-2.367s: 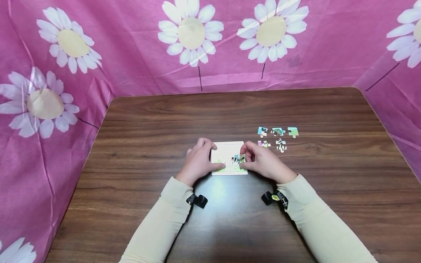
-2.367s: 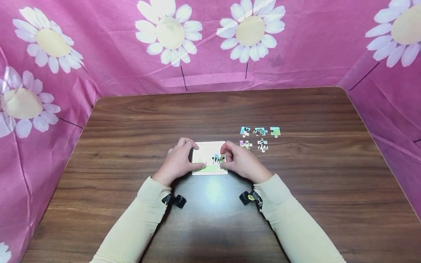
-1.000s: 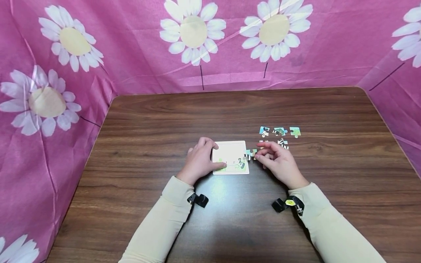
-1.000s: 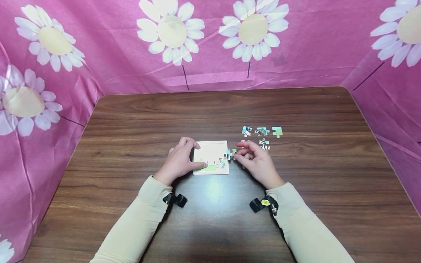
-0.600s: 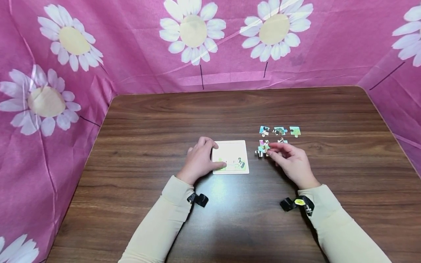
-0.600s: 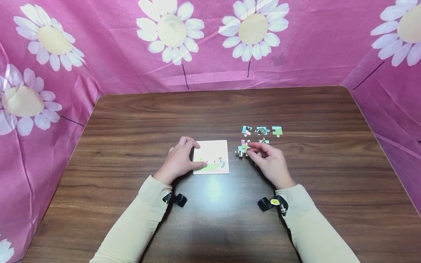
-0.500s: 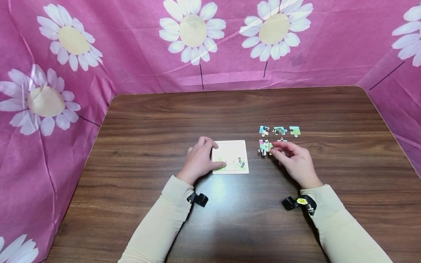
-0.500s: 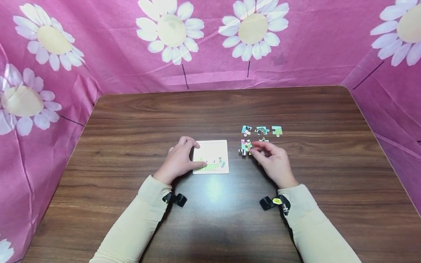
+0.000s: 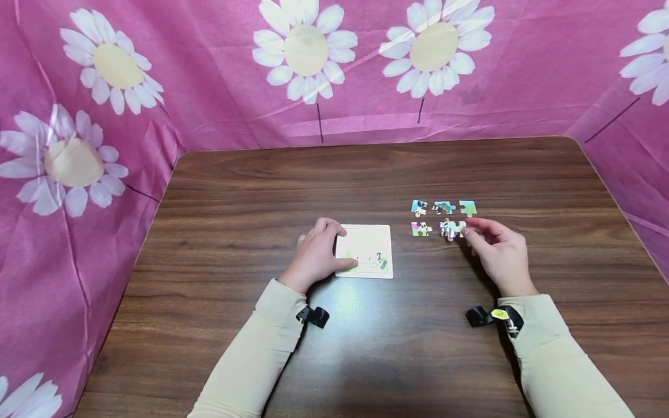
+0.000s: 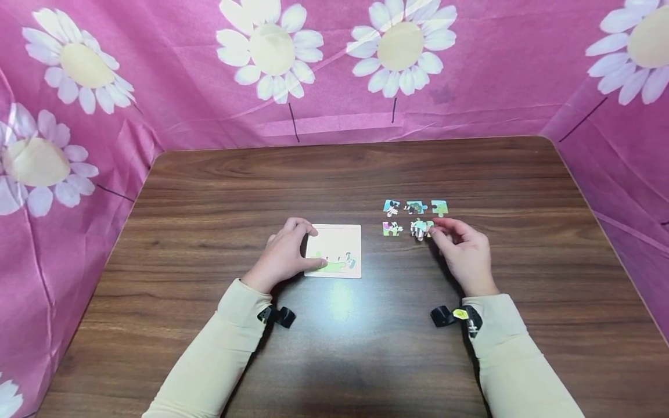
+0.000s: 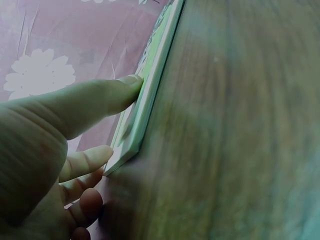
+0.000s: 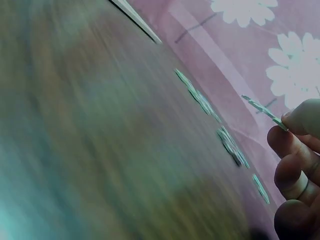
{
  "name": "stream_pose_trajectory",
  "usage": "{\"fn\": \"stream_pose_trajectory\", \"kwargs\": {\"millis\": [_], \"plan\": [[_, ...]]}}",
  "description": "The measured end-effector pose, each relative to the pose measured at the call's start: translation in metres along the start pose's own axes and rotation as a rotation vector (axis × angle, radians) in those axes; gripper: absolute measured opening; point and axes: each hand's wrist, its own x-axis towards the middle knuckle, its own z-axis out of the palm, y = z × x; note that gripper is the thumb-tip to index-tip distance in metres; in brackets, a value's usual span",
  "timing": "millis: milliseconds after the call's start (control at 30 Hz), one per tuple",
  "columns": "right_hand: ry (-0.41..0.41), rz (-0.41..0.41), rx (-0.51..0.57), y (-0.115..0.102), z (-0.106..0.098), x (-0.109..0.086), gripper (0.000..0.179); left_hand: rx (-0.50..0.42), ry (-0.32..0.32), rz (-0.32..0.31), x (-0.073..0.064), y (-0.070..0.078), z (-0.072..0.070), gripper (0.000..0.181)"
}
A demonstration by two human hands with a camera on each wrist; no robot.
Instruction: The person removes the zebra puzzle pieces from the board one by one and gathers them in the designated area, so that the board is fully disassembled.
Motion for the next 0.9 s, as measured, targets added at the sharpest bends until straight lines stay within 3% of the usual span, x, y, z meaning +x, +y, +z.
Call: {"fn": "stream_pose_trajectory", "kwargs": {"millis": [267, 567, 900], "plan": [[0.032, 0.058, -0.083, 0.007, -0.013, 0.008, 0.025, -0.006, -0.005, 0.004, 0.0, 0.0, -0.001, 0.063], [0.009, 0.099, -0.218, 0.013, -0.026, 0.012, 0.029, 0.015, -0.002, 0.005, -0.001, 0.0, 0.001, 0.063], [-0.038, 0.082, -0.483, 0.012, -0.035, 0.018, 0.031, 0.016, -0.006, 0.001, -0.001, 0.0, 0.0, 0.062]]}}
